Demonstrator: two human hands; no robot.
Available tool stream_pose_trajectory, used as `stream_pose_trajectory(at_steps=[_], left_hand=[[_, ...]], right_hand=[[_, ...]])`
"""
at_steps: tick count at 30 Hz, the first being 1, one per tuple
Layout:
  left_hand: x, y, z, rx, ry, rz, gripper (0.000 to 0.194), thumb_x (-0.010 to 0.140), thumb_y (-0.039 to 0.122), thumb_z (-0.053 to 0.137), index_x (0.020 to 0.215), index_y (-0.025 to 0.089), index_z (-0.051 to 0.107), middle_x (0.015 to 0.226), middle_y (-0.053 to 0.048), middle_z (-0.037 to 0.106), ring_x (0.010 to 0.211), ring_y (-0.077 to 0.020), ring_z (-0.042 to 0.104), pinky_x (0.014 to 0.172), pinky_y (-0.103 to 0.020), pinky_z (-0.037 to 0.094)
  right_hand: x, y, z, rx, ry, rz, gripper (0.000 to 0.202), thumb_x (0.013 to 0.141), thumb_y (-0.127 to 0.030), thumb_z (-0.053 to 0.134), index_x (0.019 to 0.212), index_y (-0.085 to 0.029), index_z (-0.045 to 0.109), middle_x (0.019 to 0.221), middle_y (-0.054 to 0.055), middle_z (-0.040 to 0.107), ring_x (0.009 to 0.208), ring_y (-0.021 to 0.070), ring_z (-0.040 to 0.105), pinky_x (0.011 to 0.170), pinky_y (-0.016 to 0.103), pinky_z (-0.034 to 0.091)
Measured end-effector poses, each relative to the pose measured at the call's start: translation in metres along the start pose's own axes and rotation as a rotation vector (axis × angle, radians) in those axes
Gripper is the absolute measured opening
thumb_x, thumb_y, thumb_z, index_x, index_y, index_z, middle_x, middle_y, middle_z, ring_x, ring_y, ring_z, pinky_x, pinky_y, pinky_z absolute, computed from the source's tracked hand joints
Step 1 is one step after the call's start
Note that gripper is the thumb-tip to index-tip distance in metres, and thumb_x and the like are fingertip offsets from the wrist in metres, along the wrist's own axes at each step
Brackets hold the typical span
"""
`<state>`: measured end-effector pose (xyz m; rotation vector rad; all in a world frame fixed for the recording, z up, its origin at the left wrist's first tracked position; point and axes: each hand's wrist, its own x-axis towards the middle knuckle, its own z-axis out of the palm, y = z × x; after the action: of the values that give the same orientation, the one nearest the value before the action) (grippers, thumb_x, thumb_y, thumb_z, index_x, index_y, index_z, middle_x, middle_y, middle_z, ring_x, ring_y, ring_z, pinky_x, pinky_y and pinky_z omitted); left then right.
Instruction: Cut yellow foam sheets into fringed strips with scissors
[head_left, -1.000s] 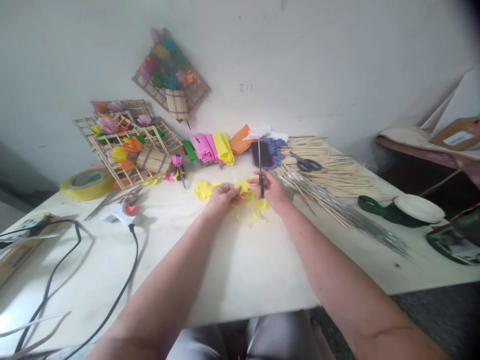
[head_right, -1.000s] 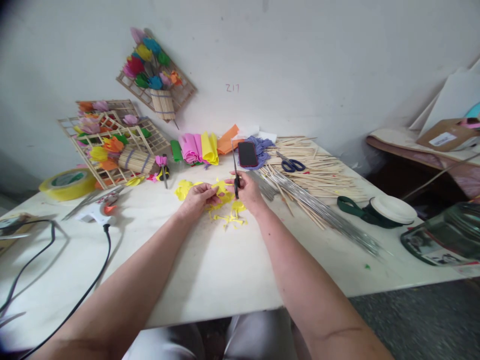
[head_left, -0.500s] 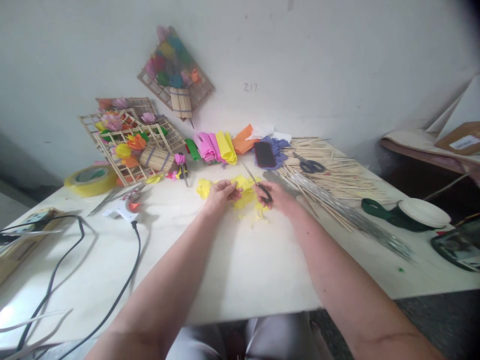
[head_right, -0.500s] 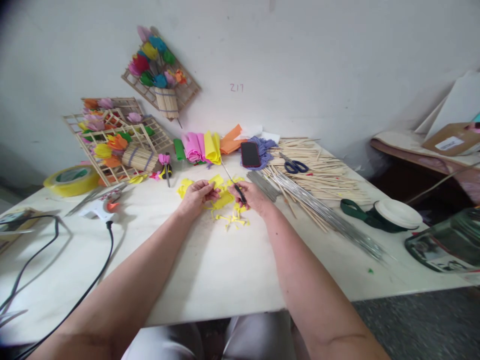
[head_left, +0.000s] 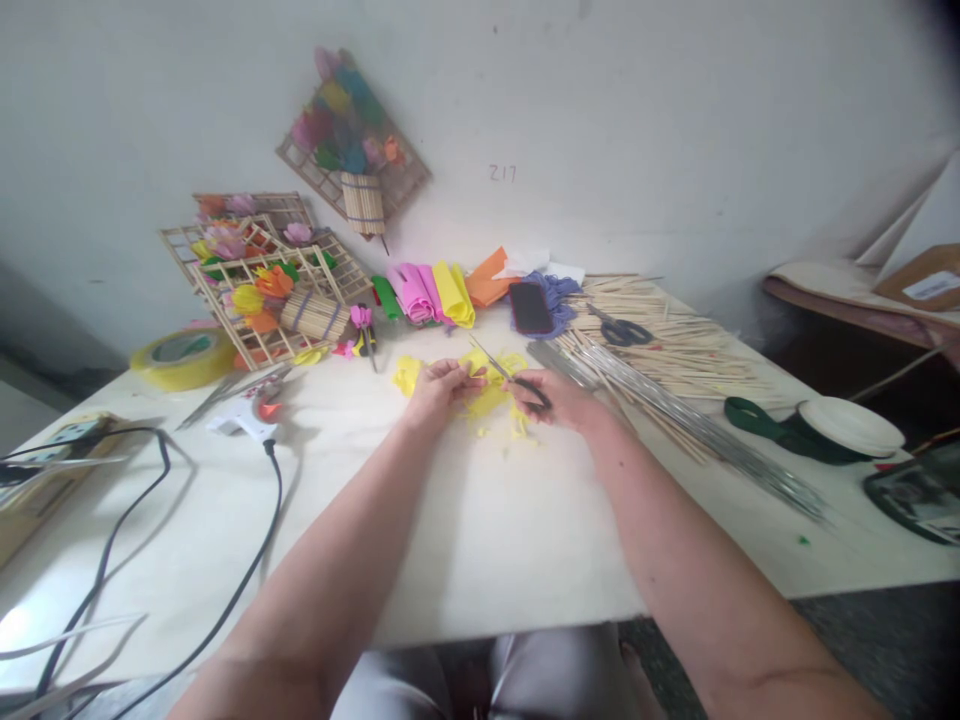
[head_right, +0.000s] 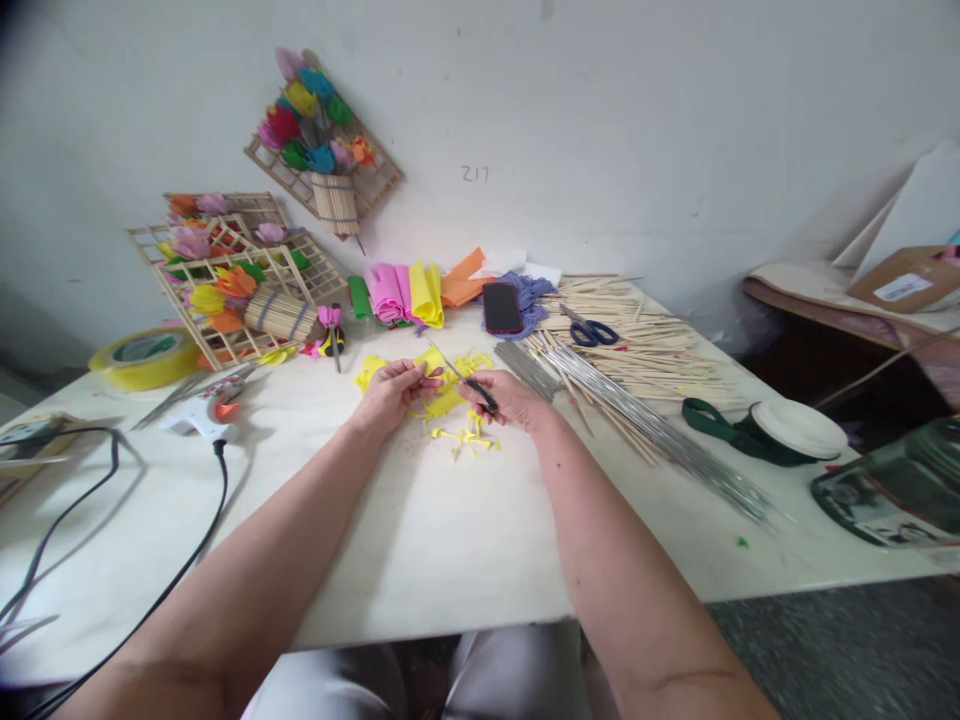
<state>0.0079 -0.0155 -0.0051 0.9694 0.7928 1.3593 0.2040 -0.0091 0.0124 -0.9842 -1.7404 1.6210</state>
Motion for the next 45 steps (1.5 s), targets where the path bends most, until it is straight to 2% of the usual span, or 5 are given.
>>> stream_pose_trajectory(at_steps=[5,11,22,37,45], left_hand=[[0.001,-0.001,-0.002,-0.077,0.015,-0.001,0.022,0.061,0.022,0.071,0.065,0.012,0.052,0.056,0.000,0.058,0.069,-0.0178,0.065,0.066,-0.026,0.052],[0.003,-0.001,-0.006,-0.122,0.021,-0.012,0.021,0.060,0.019,0.070,0.061,0.013,0.050,0.054,0.000,0.056,0.073,-0.0188,0.065,0.076,-0.033,0.052],[0.004,-0.003,-0.009,-0.150,0.015,-0.030,0.016,0.061,0.015,0.068,0.061,0.013,0.052,0.051,0.001,0.054,0.071,-0.0177,0.065,0.078,-0.034,0.052],[0.004,-0.001,-0.010,-0.176,0.015,-0.042,0.015,0.063,0.013,0.066,0.060,0.013,0.051,0.050,0.002,0.051,0.071,-0.0167,0.065,0.080,-0.034,0.051],[0.004,-0.001,-0.009,-0.175,0.033,-0.047,0.015,0.064,0.012,0.064,0.060,0.013,0.050,0.051,0.001,0.051,0.073,-0.0170,0.065,0.081,-0.035,0.051]], right_hand=[[0.000,0.000,0.003,0.026,-0.008,0.029,0.025,0.070,-0.039,0.059,0.068,-0.016,0.049,0.048,-0.005,0.050,0.033,0.0039,0.038,0.027,0.016,0.021],[0.001,0.002,0.001,0.063,-0.025,0.039,0.026,0.071,-0.042,0.056,0.070,-0.017,0.050,0.049,-0.005,0.050,0.033,0.0043,0.038,0.028,0.018,0.020],[0.000,0.001,0.002,0.048,-0.011,0.069,0.025,0.069,-0.041,0.058,0.070,-0.017,0.050,0.047,-0.006,0.047,0.032,0.0041,0.036,0.029,0.019,0.016],[0.006,0.010,-0.001,0.120,-0.041,0.028,0.023,0.066,-0.036,0.062,0.067,-0.015,0.052,0.045,-0.006,0.045,0.035,0.0039,0.035,0.032,0.017,0.021],[0.008,0.010,-0.001,0.111,-0.031,0.014,0.023,0.065,-0.036,0.062,0.066,-0.016,0.052,0.043,-0.007,0.041,0.033,0.0050,0.033,0.032,0.019,0.020]])
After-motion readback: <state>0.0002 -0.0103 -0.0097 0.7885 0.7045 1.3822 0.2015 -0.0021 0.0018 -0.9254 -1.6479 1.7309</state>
